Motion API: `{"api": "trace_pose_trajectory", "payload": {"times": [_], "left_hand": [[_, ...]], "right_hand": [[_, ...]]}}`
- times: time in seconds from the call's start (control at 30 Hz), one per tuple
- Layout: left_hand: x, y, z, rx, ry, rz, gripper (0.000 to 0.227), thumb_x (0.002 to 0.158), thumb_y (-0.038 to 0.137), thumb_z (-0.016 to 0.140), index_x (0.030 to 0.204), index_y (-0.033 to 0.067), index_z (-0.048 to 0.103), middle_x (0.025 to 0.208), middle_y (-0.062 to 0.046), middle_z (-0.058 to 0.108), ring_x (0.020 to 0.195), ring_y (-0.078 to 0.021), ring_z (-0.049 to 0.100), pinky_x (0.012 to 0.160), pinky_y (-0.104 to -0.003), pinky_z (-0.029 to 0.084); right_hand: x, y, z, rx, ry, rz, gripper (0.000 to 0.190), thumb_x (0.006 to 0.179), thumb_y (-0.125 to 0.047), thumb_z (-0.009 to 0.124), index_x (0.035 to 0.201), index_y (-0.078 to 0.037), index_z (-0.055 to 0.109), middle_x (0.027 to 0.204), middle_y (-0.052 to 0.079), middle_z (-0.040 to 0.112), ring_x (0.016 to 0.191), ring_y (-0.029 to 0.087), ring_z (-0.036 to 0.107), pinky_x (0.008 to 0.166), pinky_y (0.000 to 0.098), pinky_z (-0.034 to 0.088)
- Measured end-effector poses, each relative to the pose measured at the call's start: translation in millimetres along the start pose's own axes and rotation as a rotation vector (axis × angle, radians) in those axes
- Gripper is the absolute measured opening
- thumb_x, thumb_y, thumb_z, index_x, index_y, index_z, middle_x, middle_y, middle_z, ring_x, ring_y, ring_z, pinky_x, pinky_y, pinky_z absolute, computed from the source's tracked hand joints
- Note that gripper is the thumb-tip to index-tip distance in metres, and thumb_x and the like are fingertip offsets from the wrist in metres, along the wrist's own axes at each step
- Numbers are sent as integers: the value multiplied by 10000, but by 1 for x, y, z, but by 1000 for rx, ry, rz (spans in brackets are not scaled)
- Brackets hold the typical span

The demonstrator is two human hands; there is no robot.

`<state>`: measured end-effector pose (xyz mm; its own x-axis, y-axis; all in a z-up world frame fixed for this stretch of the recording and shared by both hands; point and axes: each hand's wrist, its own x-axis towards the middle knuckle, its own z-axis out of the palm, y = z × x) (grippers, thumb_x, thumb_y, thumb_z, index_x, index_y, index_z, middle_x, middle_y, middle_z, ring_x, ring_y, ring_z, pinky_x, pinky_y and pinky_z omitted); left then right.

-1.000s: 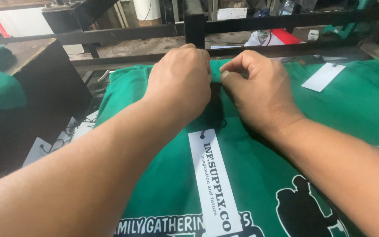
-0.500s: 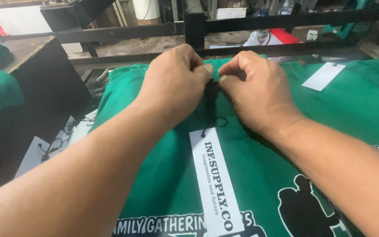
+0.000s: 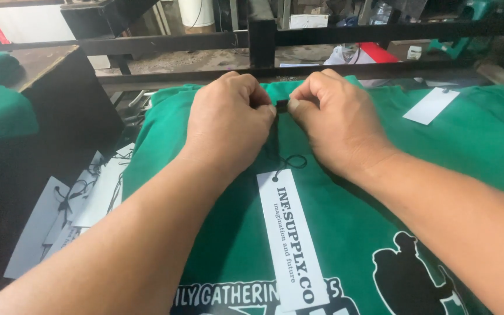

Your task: The person attaches a white tag to the collar of a green t-shirt using a black plastic fastener. They then fold the t-shirt and place it on a pile of similar shirts. Finally, they pick up another tag and prepare to attach it to the next shirt.

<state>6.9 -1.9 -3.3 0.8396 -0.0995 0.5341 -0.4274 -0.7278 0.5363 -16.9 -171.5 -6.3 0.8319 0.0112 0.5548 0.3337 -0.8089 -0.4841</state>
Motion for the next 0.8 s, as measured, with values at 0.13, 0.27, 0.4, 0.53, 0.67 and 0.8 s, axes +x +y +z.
{"api": "trace_pose_trajectory", "payload": {"times": [0.13,0.27,0.4,0.53,0.67,0.8], "left_hand": [[6,1,3,40,-21,0,108,799,253,638,759,196,722,881,-9,736,833,-265,665,712,-426,507],[6,14,-3,43,-81,-159,130,883,274,653,792,193,700,829,-8,732,831,-264,652,689,-443,495],[3,27,-11,-22,-111,-281,130,878,255,662,766,211,709,769,10,729,790,-227,653,663,-417,512],[3,20,1,16,-55,-209,138,865,259,672,743,202,702,731,-17,720,763,-270,649,668,-440,491],[-1,19,7,37,-17,-184,153,856,276,656,724,206,687,873,-9,714,868,-291,649,725,-470,504],[-3,21,7,29,-23,-192,156,875,282,621,752,213,688,1007,40,692,937,-256,634,726,-459,502]], "right_hand": [[3,-3,-1,-24,-34,60,163,925,-254,608,810,-165,682,951,14,685,867,238,635,774,415,455],[1,-3,0,-9,-3,21,165,919,-243,591,803,-155,670,913,14,670,845,231,622,752,407,453],[0,-1,0,-6,7,-5,187,922,-249,566,804,-149,669,908,14,667,833,226,624,750,404,461],[0,-3,0,-6,-10,31,177,921,-237,562,808,-161,676,929,6,679,854,225,629,763,401,462],[1,0,2,-9,19,0,172,912,-223,583,786,-153,678,902,11,676,818,226,634,743,405,462],[0,-2,0,20,15,14,177,894,-213,577,782,-168,706,909,-11,694,828,193,650,773,367,475]]}}
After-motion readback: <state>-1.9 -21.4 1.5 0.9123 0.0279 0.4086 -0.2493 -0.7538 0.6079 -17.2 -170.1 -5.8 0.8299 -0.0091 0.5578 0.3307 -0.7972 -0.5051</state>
